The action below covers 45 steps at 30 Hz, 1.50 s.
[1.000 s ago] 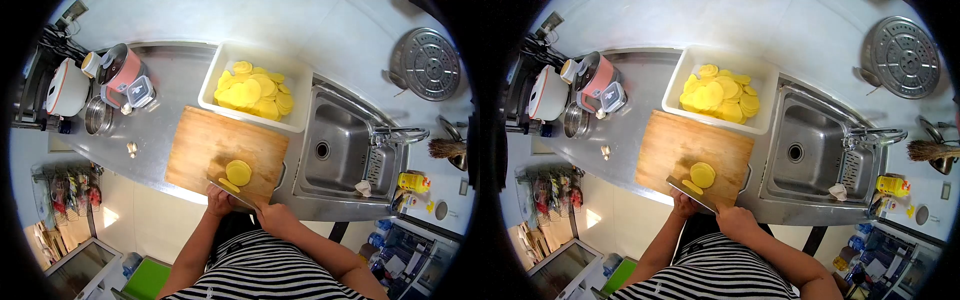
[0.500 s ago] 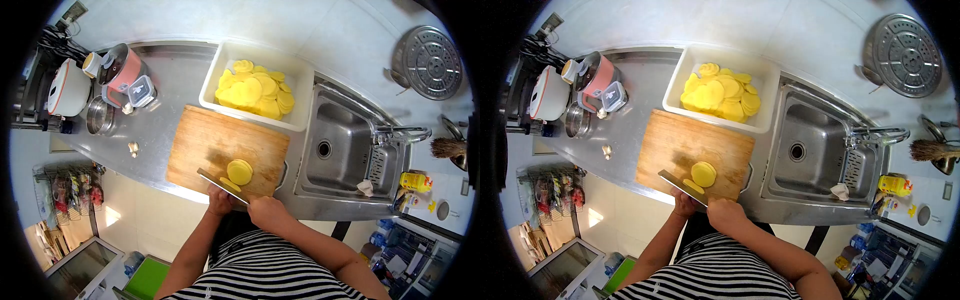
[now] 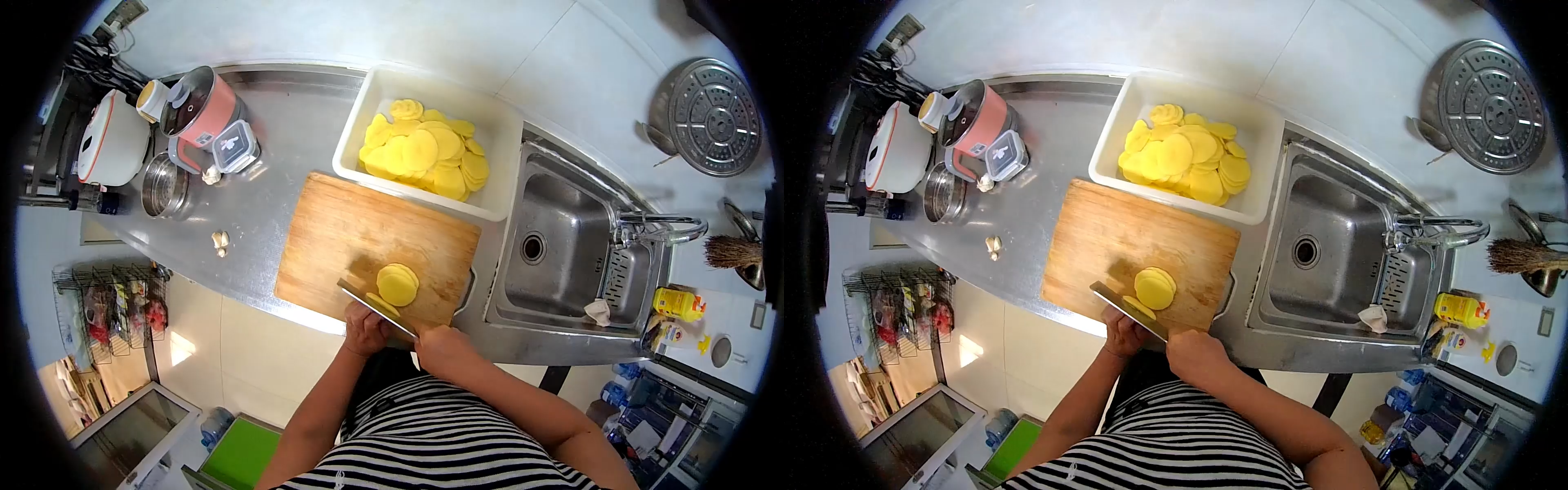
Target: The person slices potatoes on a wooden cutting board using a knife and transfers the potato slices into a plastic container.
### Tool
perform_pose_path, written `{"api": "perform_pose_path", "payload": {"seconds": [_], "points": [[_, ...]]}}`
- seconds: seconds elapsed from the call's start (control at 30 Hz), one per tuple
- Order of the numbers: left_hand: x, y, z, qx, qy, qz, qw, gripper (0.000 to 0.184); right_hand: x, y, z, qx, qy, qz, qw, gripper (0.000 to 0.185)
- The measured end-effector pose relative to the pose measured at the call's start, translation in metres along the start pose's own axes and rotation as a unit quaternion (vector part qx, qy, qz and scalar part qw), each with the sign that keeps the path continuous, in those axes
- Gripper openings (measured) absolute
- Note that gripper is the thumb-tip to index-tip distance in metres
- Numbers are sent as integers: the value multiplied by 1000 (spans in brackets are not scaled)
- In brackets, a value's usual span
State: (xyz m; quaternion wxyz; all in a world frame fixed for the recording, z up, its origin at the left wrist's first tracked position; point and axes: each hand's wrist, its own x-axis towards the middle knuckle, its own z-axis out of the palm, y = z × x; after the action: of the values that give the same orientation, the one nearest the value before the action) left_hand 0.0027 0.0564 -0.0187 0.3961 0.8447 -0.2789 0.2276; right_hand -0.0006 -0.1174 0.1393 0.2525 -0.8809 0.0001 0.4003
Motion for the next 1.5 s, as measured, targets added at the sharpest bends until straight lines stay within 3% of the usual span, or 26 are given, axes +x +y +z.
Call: {"api": "perform_pose_path", "payload": {"seconds": [0.2,0.37,0.67,0.8,0.97,1.1,1.17,1.2,1.3,1.43,1.5], "points": [[1,-2,0,-1,10,11,1000,22,16,-4,0,45,-6,1,999,26],[5,2,-3,24,9,8,1000,22,37,7,25,48,82,-30,995,25],[16,11,-11,36,7,6,999,21,40,26,28,62,125,-83,987,28],[23,20,-25,38,-65,-33,997,25,24,54,20,68,170,-123,975,33],[34,37,-36,76,-76,-56,993,29,-4,89,-6,175,208,-55,961,40],[58,56,-45,84,-104,-131,982,37,0,131,-11,236,175,-63,954,42],[78,58,-46,108,-108,-167,974,48,-4,138,-19,342,34,18,939,42],[90,59,-45,110,-108,-166,974,48,-5,141,-21,343,33,16,939,42],[116,55,-41,165,-243,-231,928,68,-8,151,-21,367,-2,13,930,41],[134,53,-33,191,-337,-257,885,76,5,168,-2,349,5,7,937,43],[142,57,-29,197,-425,-300,831,80,5,167,0,355,-7,4,935,44]]}}
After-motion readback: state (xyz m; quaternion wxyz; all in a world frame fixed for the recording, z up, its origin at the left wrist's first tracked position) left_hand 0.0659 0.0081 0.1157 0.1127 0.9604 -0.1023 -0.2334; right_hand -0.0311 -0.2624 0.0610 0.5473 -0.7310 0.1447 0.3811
